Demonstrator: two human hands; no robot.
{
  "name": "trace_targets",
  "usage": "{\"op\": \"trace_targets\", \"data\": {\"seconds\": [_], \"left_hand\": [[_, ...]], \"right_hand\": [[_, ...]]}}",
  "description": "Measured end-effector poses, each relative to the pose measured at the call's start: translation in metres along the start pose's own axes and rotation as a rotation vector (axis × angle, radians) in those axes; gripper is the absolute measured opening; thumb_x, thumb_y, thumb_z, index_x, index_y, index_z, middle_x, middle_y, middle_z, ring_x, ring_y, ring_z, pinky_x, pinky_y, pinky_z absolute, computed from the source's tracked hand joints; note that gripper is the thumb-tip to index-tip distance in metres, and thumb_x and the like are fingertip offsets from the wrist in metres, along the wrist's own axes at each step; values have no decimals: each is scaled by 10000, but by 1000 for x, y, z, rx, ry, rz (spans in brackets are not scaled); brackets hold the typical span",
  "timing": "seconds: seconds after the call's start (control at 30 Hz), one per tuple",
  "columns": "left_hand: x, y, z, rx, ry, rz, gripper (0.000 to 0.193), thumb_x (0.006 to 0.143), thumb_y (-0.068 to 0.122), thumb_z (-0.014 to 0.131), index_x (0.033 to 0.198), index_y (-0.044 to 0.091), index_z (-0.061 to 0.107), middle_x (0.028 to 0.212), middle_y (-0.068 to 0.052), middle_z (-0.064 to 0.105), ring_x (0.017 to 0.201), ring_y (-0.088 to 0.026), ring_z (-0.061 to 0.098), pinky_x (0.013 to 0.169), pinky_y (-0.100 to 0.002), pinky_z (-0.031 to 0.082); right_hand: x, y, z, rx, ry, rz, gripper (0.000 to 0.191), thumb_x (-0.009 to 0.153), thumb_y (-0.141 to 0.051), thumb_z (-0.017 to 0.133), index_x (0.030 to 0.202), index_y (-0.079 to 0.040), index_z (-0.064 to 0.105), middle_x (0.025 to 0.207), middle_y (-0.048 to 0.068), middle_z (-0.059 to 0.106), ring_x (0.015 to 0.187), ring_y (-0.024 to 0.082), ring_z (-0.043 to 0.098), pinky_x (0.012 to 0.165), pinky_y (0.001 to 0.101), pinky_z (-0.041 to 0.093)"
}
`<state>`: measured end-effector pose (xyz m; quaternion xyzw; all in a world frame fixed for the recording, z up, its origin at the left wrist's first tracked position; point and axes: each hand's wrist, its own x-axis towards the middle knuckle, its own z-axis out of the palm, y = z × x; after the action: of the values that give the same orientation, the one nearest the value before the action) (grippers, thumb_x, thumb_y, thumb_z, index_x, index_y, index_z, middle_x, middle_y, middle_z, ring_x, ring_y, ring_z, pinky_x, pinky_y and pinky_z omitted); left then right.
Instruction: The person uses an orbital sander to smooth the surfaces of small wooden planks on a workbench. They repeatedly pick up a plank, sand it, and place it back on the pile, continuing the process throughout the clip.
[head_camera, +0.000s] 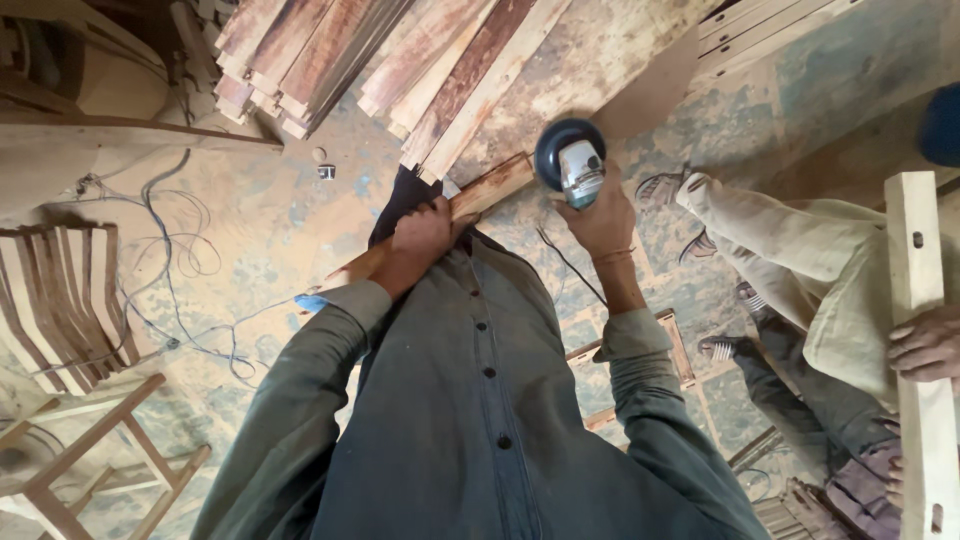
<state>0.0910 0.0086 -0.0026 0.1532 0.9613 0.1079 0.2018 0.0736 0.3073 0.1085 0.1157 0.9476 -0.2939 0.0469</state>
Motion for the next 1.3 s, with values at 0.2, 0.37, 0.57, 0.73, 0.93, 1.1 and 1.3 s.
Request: {"op": "trace_targets", "data": {"seconds": [0.2,0.37,0.57,0.73,0.93,1.1,1.3], "left_hand": [[2,-2,1,-9,22,9,727,986,720,436,1007,7,578,785,-245,698,627,-360,708,489,-451,565],[3,-2,0,0,10,25,732,986,709,446,1012,-7,596,759,-232,699,590,-338,711,460,-437,563],[3,-5,-3,-14,54,50,699,986,694,460,977,13,618,712,-213,698,583,-337,710,450,-440,558],[3,-7,-9,-51,33,62,705,997,694,458,989,9,626,720,-214,705,600,-345,711,477,-444,557],[2,-7,-21,-71,-18,70,703,1004,688,448,1010,10,633,715,-214,703,604,-359,716,489,-458,561],[8,-9,-36,-152,-156,9,715,998,672,422,1078,-3,643,793,-252,718,712,-420,728,625,-514,584],[25,-24,-60,-414,-366,-115,710,1012,672,348,1150,63,686,1043,-302,708,1013,-495,672,937,-568,509]], "right_hand": [[3,2,5,-14,-20,-29,1001,690,-338,956,1448,-7,394,1096,290,703,954,497,683,785,540,546],[5,6,9,-74,-79,59,969,696,-364,957,1422,-22,414,1051,290,701,952,499,677,800,550,537],[8,7,10,-90,-55,-15,976,706,-371,947,1436,-25,400,1111,305,688,964,501,672,797,552,537],[9,2,10,-124,-92,38,998,706,-393,942,1445,-24,382,1108,314,674,946,508,674,785,562,538],[10,1,12,-155,-111,72,1005,692,-389,943,1452,-37,388,1103,320,666,927,515,674,777,564,541],[13,5,12,-150,-105,61,1016,692,-376,947,1465,-23,389,1129,300,673,958,497,680,811,546,549],[9,7,10,-25,173,-50,1009,661,-359,974,1434,16,444,1186,285,676,1021,467,687,840,493,562]]}}
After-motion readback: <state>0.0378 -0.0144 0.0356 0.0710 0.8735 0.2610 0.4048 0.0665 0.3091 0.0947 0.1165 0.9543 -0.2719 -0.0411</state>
